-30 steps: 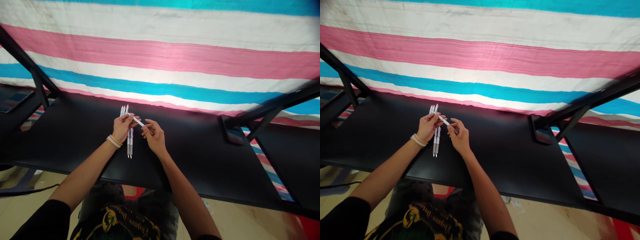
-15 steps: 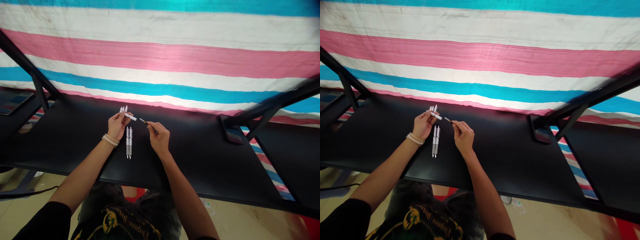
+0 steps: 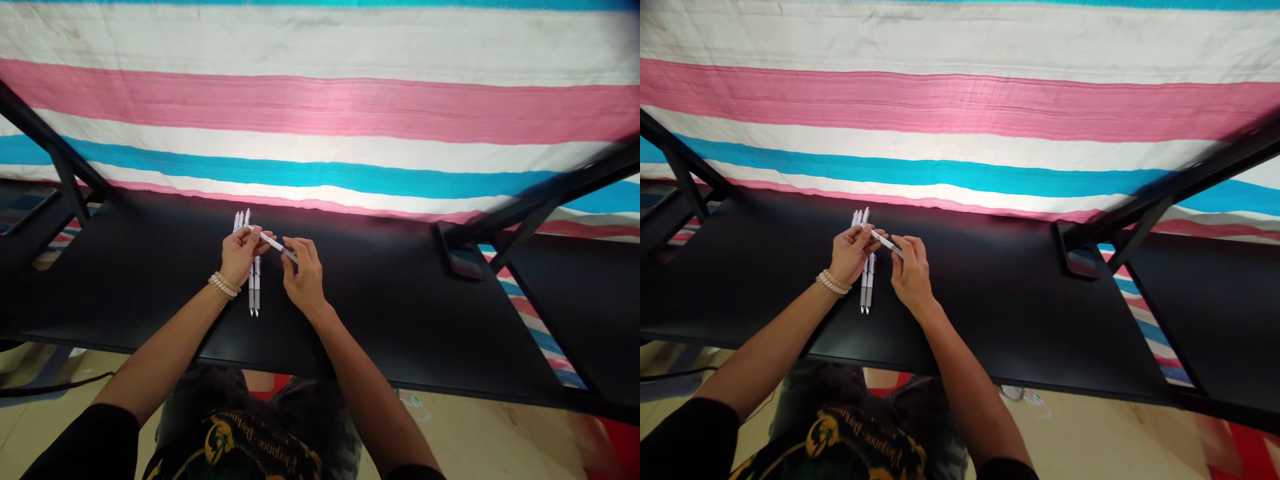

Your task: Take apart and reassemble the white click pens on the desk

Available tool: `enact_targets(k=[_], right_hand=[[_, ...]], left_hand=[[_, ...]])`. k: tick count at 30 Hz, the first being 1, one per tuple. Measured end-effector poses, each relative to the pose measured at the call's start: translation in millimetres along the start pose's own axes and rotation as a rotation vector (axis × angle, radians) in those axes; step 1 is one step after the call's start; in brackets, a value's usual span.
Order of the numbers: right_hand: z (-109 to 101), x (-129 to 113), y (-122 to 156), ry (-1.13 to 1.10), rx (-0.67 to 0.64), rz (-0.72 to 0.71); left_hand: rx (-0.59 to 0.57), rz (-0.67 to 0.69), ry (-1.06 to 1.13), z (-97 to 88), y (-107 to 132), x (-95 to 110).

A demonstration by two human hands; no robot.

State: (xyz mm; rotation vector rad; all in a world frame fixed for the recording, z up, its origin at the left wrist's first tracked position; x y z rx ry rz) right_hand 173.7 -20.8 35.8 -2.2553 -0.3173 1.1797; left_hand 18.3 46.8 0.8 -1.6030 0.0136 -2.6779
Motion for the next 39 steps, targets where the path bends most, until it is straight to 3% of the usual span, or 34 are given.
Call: enact_targets(k=[4, 8, 14, 20, 29, 33, 39], right_hand=[[2.3, 0.8, 2.6, -0.041, 0.003, 0.009], [1.7, 12.4, 2.9, -0.100, 0.002, 0.176], [-2.7, 19.1, -1.6, -0.150, -0.026, 0.254], [2.4, 17.0, -2.6, -0.148, -0.133, 0.194], [2.8, 15.0, -1.0, -0.162, -0.141, 0.210], [11.1, 14.3, 1.2, -0.247, -0.254, 0.262], [9.6, 13.3, -1.4, -0.270, -0.181, 0.248]], left_hand=[[0.006, -0.008, 0.015, 0.5, 0.6, -1.6], [0.017, -0.021, 0.006, -0.3, -0.1, -2.6], [0.062, 0.003, -0.003, -3.3, -1.5, -0.2], [0.075, 0.036, -0.010, -6.9, -4.4, 3.1], [0.078, 0.016, 0.001, -8.1, -4.2, 4.4], [0.053, -0.030, 0.063, -5.4, -4.4, 6.3], [0.028, -0.245, 0.414, -11.0, -6.3, 20.8]])
Point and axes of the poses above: each hand's wrist, its own y-axis away from the middle knuckle, its own z-axis out of the palm, x = y × z, the point moved 6 cm from there along -y, towards the middle knuckle, and after that the axes turned 2 degrees about z, right-handed, at the moved point
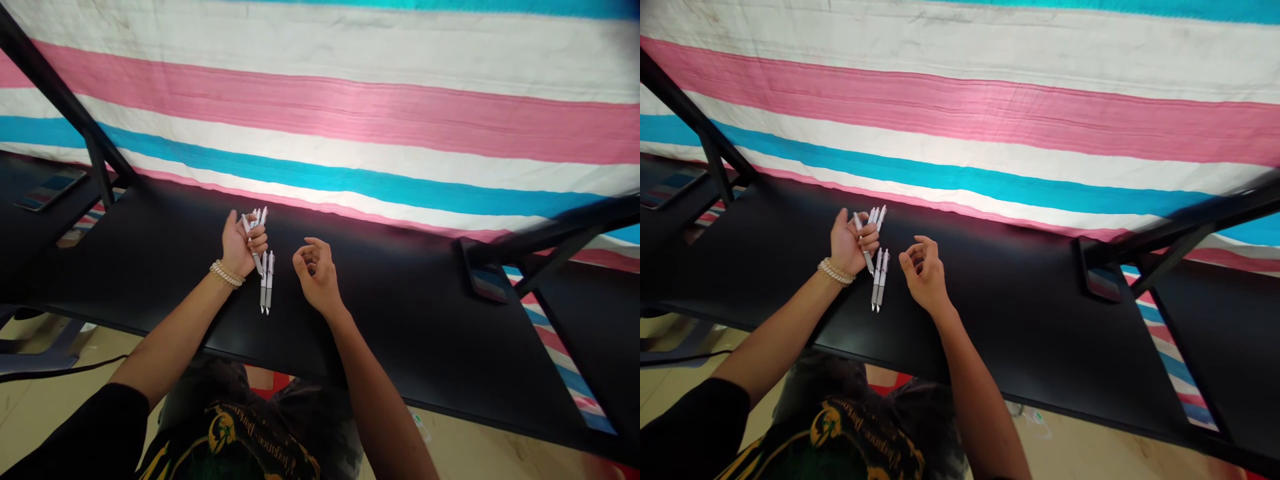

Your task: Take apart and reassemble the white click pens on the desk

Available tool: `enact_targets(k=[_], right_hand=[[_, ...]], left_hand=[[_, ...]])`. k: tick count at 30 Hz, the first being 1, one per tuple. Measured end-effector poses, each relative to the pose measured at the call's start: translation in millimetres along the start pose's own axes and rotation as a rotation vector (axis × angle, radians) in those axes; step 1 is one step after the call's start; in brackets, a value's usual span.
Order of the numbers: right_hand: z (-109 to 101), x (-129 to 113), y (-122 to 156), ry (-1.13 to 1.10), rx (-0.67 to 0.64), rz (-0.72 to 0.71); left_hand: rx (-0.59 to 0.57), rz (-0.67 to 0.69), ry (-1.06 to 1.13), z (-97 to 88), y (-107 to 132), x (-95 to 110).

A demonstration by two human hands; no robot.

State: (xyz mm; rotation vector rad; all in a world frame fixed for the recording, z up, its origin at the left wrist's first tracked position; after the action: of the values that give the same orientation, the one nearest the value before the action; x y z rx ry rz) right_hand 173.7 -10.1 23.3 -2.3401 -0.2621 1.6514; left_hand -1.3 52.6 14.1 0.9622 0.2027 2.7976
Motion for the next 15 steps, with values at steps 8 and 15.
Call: enact_targets(k=[8, 15], right_hand=[[-3.3, 2.1, -0.2, 0.045, -0.015, 0.036], [-5.2, -0.7, -0.9, 0.072, -0.008, 0.040]], left_hand=[[-0.017, -0.006, 0.078, -3.3, 3.6, 20.0], [-0.030, 0.050, 0.063, -5.1, 3.2, 37.1]])
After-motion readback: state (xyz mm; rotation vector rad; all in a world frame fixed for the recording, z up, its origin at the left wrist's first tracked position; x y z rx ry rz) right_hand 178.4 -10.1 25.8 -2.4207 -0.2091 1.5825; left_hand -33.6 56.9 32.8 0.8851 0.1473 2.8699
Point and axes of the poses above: each hand's wrist, its own y-axis away from the middle knuckle, its own z-axis out of the palm, x = y × z, the point moved 6 cm from there along -y, towards the middle knuckle, and after that the axes turned 2 degrees about z, right-handed, at the moved point
